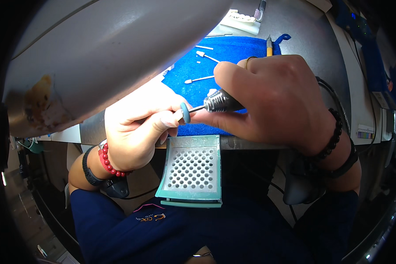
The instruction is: Using a rotary tool to grind and polish a dental model at a laboratory workstation.
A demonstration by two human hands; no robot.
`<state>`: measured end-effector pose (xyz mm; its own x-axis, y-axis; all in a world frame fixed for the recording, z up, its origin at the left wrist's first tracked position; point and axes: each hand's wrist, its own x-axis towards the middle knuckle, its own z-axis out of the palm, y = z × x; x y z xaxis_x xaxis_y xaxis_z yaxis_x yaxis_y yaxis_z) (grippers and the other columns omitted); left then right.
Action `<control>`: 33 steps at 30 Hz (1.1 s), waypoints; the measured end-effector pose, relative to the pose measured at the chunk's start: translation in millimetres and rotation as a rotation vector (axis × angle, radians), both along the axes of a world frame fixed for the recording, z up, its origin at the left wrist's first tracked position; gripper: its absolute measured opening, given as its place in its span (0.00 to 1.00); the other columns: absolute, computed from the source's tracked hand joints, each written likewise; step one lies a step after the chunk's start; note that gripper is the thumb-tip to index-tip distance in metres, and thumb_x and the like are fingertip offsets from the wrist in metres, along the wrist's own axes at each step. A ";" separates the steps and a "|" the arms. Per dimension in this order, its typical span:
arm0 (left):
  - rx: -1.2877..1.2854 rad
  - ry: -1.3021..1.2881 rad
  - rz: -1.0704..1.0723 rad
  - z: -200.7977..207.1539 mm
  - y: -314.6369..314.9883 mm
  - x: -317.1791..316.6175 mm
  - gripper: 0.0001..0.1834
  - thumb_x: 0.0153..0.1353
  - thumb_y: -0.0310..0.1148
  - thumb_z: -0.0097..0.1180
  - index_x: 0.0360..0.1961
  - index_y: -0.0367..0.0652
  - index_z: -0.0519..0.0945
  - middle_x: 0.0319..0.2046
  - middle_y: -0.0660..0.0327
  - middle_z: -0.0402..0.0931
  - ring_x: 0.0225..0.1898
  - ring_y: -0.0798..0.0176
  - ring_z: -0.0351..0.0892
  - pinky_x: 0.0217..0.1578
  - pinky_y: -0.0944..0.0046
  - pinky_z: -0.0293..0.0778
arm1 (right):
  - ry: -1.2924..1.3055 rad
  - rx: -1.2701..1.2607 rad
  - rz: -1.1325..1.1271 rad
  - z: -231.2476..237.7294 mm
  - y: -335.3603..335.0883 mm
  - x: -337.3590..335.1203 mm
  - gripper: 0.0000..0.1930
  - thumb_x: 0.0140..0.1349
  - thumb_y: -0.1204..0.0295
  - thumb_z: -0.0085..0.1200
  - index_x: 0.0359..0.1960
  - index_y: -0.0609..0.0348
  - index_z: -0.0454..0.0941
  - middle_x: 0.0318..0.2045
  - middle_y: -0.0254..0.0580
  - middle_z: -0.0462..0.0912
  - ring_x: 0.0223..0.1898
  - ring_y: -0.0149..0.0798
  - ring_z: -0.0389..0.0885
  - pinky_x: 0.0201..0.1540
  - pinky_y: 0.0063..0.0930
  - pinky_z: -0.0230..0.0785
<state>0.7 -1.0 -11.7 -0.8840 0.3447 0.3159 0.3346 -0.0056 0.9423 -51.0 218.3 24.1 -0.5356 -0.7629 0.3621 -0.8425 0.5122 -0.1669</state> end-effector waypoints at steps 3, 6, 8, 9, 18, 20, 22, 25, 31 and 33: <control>0.000 0.005 0.004 -0.8 -0.1 0.6 0.05 0.57 0.21 0.51 0.32 0.29 0.78 0.27 0.56 0.75 0.18 0.76 0.67 0.16 0.78 0.62 | 0.025 0.021 -0.002 2.4 0.1 1.4 0.15 0.32 0.65 0.67 0.22 0.54 0.75 0.17 0.34 0.72 0.19 0.38 0.71 0.25 0.31 0.63; 0.003 0.006 0.006 -1.7 0.2 0.7 0.05 0.57 0.21 0.51 0.32 0.29 0.78 0.27 0.56 0.75 0.18 0.76 0.67 0.16 0.78 0.62 | -0.031 0.044 -0.024 3.2 0.0 2.0 0.15 0.32 0.66 0.67 0.22 0.54 0.75 0.18 0.34 0.72 0.20 0.39 0.72 0.26 0.32 0.64; 0.006 0.009 0.008 -1.4 0.3 1.0 0.05 0.57 0.21 0.51 0.32 0.29 0.78 0.27 0.56 0.75 0.17 0.76 0.67 0.16 0.78 0.62 | -0.016 0.041 -0.019 2.1 0.6 2.3 0.15 0.32 0.65 0.67 0.22 0.54 0.75 0.18 0.34 0.72 0.21 0.39 0.72 0.28 0.32 0.64; 0.007 0.011 0.009 -1.6 0.2 0.8 0.05 0.57 0.21 0.51 0.32 0.29 0.78 0.27 0.55 0.75 0.17 0.76 0.67 0.16 0.78 0.62 | -0.016 0.041 -0.021 3.0 0.7 2.8 0.15 0.32 0.65 0.67 0.22 0.54 0.75 0.18 0.34 0.72 0.21 0.39 0.72 0.28 0.32 0.64; 0.017 0.012 0.027 -3.2 -0.5 1.4 0.05 0.57 0.21 0.51 0.31 0.29 0.78 0.27 0.55 0.75 0.17 0.77 0.66 0.16 0.79 0.62 | -0.031 0.046 -0.024 2.9 1.3 2.7 0.15 0.32 0.65 0.67 0.23 0.53 0.75 0.19 0.34 0.72 0.22 0.38 0.73 0.30 0.32 0.64; 0.022 0.010 0.031 -4.1 -0.3 1.4 0.05 0.57 0.21 0.51 0.31 0.29 0.78 0.27 0.55 0.76 0.17 0.77 0.66 0.16 0.79 0.62 | -0.045 0.054 -0.017 1.4 2.0 1.6 0.15 0.32 0.65 0.67 0.23 0.53 0.76 0.20 0.34 0.73 0.22 0.38 0.73 0.30 0.32 0.64; 0.025 0.009 0.037 -5.0 -0.7 1.9 0.05 0.57 0.21 0.51 0.31 0.29 0.78 0.27 0.55 0.76 0.17 0.77 0.66 0.16 0.79 0.62 | -0.040 0.059 -0.019 2.2 2.5 2.7 0.15 0.33 0.65 0.67 0.23 0.53 0.76 0.20 0.34 0.73 0.22 0.38 0.73 0.30 0.31 0.64; 0.032 0.011 0.049 -6.1 -1.3 2.5 0.05 0.57 0.21 0.51 0.31 0.29 0.78 0.27 0.55 0.76 0.17 0.77 0.66 0.16 0.79 0.61 | -0.043 0.060 -0.029 2.8 1.7 3.4 0.15 0.33 0.65 0.66 0.24 0.53 0.76 0.20 0.34 0.73 0.22 0.38 0.73 0.31 0.31 0.64; 0.023 0.005 0.039 -2.4 -0.6 1.4 0.05 0.57 0.22 0.52 0.30 0.29 0.78 0.27 0.56 0.76 0.18 0.77 0.66 0.16 0.78 0.62 | -0.054 0.078 -0.036 4.2 0.6 4.1 0.15 0.33 0.65 0.66 0.23 0.53 0.76 0.20 0.34 0.73 0.22 0.39 0.73 0.31 0.32 0.64; 0.021 0.005 0.030 0.4 0.5 0.5 0.05 0.57 0.22 0.52 0.30 0.29 0.78 0.27 0.56 0.75 0.18 0.77 0.66 0.17 0.78 0.62 | -0.070 0.078 -0.056 4.7 0.1 4.1 0.15 0.33 0.65 0.66 0.23 0.53 0.76 0.19 0.34 0.72 0.22 0.39 0.73 0.31 0.32 0.64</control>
<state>1.2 -0.5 -11.4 -0.8923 0.3113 0.3270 0.3394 -0.0149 0.9405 -46.9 218.4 28.8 -0.6002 -0.7555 0.2628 -0.7998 0.5719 -0.1825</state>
